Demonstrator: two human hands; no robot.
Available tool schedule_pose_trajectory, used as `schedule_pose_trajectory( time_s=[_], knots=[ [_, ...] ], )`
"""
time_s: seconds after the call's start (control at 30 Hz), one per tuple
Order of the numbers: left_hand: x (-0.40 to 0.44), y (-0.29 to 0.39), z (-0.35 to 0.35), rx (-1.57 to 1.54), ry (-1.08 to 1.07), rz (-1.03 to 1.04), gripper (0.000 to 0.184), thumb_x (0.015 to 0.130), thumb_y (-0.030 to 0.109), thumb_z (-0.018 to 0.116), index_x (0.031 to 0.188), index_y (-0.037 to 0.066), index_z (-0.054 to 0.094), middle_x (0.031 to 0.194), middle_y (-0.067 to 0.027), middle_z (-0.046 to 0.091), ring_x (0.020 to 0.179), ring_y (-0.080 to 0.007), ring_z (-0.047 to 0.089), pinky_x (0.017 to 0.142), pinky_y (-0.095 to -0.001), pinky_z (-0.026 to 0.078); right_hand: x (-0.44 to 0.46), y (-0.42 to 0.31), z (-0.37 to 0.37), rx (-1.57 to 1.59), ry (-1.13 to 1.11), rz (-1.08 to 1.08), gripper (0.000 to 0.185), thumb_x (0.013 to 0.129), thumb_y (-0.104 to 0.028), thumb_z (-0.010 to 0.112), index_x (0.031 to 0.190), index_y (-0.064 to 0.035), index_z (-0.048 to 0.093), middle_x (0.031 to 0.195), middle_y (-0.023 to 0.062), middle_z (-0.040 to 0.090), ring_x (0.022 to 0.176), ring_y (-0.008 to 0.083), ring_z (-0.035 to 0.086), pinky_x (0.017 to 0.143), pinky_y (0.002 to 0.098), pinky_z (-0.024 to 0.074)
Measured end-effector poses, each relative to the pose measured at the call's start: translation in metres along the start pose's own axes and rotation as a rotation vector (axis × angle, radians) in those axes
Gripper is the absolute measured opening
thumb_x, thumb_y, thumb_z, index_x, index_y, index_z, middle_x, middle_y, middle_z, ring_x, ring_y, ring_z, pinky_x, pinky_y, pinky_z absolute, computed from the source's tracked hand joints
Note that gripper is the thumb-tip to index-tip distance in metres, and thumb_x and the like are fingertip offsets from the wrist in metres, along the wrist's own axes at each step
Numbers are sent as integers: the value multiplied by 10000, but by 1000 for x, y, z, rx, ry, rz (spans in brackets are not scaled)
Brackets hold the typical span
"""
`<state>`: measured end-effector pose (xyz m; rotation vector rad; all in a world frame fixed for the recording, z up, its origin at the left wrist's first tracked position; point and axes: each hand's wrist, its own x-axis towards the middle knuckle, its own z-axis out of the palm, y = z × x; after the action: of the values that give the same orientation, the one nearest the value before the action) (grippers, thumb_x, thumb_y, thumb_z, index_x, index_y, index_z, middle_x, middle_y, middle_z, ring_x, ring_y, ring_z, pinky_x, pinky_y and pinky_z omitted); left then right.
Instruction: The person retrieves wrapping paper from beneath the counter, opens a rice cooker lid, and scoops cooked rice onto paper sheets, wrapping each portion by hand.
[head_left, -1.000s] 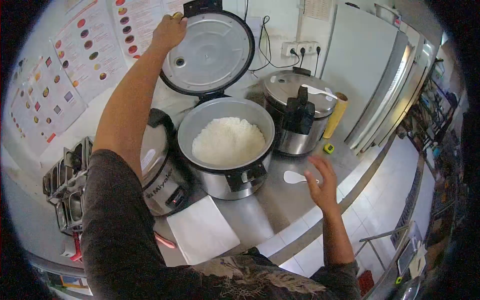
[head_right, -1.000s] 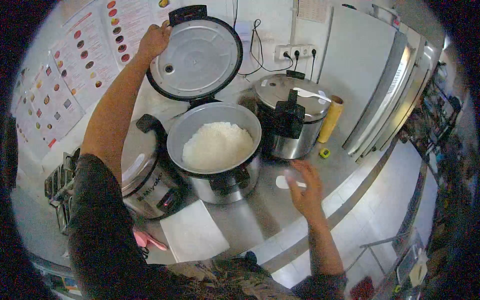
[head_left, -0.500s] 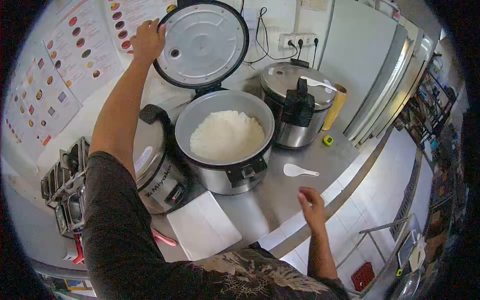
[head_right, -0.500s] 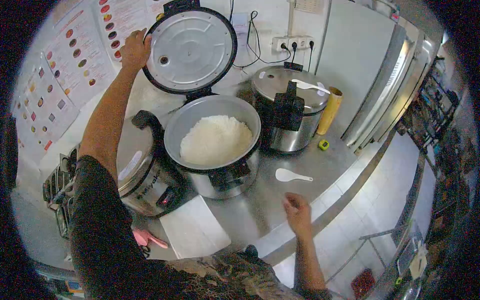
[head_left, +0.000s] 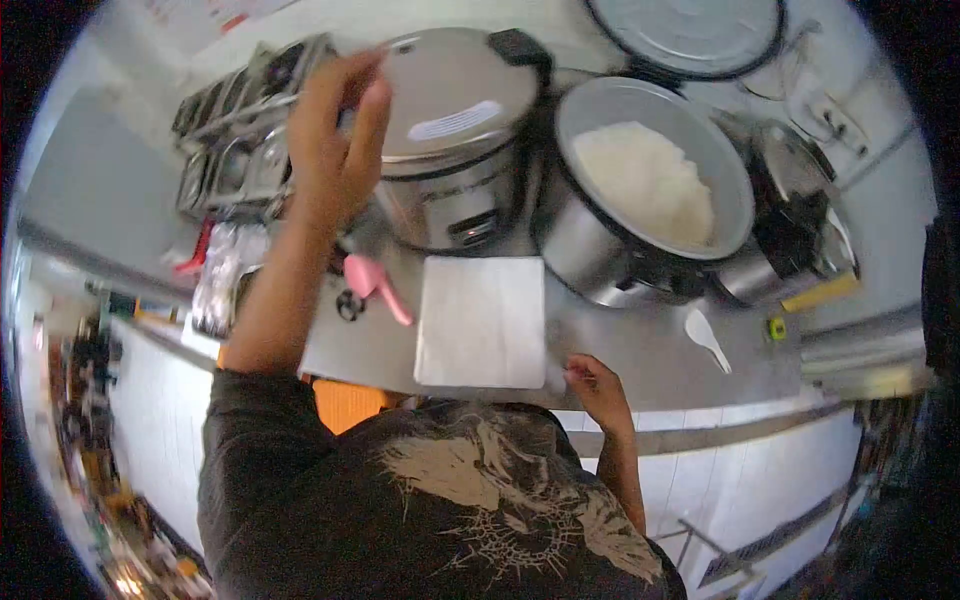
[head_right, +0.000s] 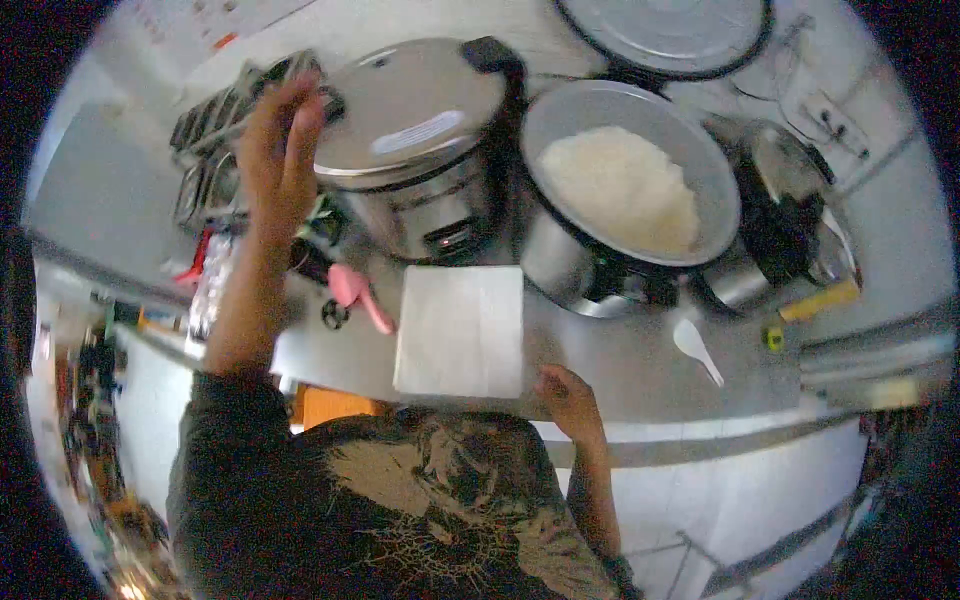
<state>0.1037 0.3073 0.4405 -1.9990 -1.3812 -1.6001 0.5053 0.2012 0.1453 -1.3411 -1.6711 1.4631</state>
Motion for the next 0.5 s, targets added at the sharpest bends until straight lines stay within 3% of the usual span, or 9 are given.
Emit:
schedule_pose_trajectory(
  time_s=[0.07, 0.1, 0.17, 0.2, 0.27, 0.37, 0.5],
  knots=[
    [-89, -21, -18, 154, 118, -397, 144, 962, 137, 607, 1013, 3, 622, 880, -145, 625, 785, -216, 615, 713, -346, 490, 5, 6, 10, 5, -60, 56, 351, 906, -224, 722, 1190, -31, 651, 1052, 116, 702, 969, 210, 667, 880, 339, 530],
    [-140, -32, -15, 181, 143, -490, 141, 977, 139, 573, 987, 2, 606, 819, -136, 617, 758, -216, 597, 690, -371, 478, 10, 1, 12, -44, -144, 86, 384, 904, -253, 726, 1210, -37, 644, 1068, 121, 705, 993, 212, 673, 888, 338, 530],
    [-237, -35, -5, 338, -108, -926, 158, 947, 172, 607, 997, 23, 593, 914, -187, 639, 871, -308, 651, 750, -415, 495, 23, -8, 28, -54, -219, 53, 405, 902, -270, 727, 1226, -43, 638, 1062, 122, 707, 992, 215, 676, 886, 342, 531],
    [-304, -65, 7, 177, -229, -924, 265, 884, 233, 677, 1028, 29, 588, 990, -235, 648, 941, -380, 648, 790, -451, 502, 27, -13, 37, -59, -261, 44, 416, 901, -279, 727, 1234, -46, 635, 1059, 123, 708, 992, 216, 677, 885, 344, 532],
    [-399, -91, 34, 537, -258, -700, 411, 821, 241, 713, 1138, 31, 560, 1026, -270, 651, 989, -418, 638, 826, -482, 507, 41, -27, 55, -144, -376, -16, 425, 908, -277, 719, 1244, -34, 629, 1079, 139, 704, 985, 233, 682, 888, 354, 535],
    [-424, -107, 56, 612, -366, -1056, 596, 801, 221, 719, 1300, -11, 489, 1222, -278, 545, 1036, -433, 584, 861, -478, 489, 62, -48, 78, -219, -475, -122, 434, 909, -276, 719, 1245, -17, 625, 1110, 147, 698, 1002, 239, 678, 898, 355, 532],
    [-378, -99, 53, 289, -161, -1270, 612, 773, 160, 713, 1316, 17, 468, 1070, -273, 631, 1028, -467, 603, 911, -517, 491, 66, -85, 99, -214, -500, -197, 447, 908, -286, 723, 1244, -7, 623, 1145, 156, 689, 1043, 239, 666, 918, 355, 525]
  ],
)
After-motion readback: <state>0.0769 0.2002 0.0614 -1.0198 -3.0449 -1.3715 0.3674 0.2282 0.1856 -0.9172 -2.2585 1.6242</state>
